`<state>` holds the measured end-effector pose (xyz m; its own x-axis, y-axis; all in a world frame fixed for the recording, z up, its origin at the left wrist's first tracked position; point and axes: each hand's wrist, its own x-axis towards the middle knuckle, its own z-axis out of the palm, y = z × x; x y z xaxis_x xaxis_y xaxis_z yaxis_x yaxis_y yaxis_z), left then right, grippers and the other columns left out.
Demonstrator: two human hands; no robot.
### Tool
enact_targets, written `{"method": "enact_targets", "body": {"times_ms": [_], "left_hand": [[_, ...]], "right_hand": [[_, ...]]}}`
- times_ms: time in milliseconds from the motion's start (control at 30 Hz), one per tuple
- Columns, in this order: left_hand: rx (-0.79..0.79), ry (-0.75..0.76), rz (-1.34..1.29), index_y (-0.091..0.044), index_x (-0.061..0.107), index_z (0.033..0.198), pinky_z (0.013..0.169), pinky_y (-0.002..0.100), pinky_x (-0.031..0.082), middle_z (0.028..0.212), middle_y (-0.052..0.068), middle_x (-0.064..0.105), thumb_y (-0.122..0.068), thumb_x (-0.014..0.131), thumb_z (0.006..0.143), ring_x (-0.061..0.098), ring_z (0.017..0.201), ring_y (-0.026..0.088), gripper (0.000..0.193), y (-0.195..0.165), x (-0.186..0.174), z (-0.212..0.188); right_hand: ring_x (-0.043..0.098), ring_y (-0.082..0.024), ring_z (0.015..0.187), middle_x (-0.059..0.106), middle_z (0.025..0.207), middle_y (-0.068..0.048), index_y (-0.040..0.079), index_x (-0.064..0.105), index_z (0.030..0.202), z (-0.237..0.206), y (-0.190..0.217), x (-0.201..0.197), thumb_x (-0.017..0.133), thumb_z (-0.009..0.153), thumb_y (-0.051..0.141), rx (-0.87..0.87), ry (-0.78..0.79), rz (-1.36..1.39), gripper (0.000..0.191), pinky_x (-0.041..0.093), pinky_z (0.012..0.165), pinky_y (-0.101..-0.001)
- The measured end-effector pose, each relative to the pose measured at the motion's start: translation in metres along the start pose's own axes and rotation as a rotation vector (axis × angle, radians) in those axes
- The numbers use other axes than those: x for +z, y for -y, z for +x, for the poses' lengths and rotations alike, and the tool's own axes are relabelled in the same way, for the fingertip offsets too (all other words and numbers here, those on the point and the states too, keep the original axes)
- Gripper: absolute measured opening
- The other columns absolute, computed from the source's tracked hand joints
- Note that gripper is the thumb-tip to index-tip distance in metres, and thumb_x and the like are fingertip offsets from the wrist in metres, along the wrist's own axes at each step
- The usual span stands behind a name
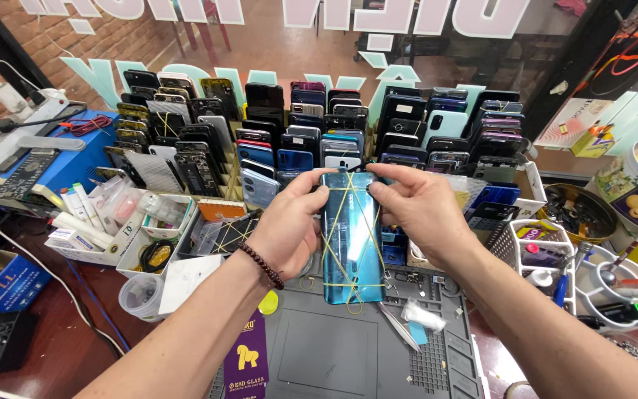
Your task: The person applies adhesive to a smartphone back cover, assembles it onto the phone, and secures it with multiple rubber bands. They then connect a charging cable to the phone and later handle a small white component near the phone's internal frame.
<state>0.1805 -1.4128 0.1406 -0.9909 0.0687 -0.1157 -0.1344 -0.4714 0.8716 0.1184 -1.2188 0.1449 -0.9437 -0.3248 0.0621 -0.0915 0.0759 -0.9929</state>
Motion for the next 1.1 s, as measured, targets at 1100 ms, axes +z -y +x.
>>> {"method": "enact_targets", "body": {"times_ms": [1100], "left_hand": [[-0.132,-0.272,0.028,-0.001,0.067,0.110,0.079,0.039,0.060,0.095,0.010,0.073,-0.004,0.072,0.087,0.072,0.084,0.021,0.024,0.013,-0.108,0.013]], "right_hand": [[0.065,-0.016,0.066,0.072,0.077,-0.009,0.002,0.076,0.107,0.033,-0.099,0.041,0.071,0.093,0.016,0.196,0.237,-0.287,0.021,0.054,0.059,-0.0321]]}}
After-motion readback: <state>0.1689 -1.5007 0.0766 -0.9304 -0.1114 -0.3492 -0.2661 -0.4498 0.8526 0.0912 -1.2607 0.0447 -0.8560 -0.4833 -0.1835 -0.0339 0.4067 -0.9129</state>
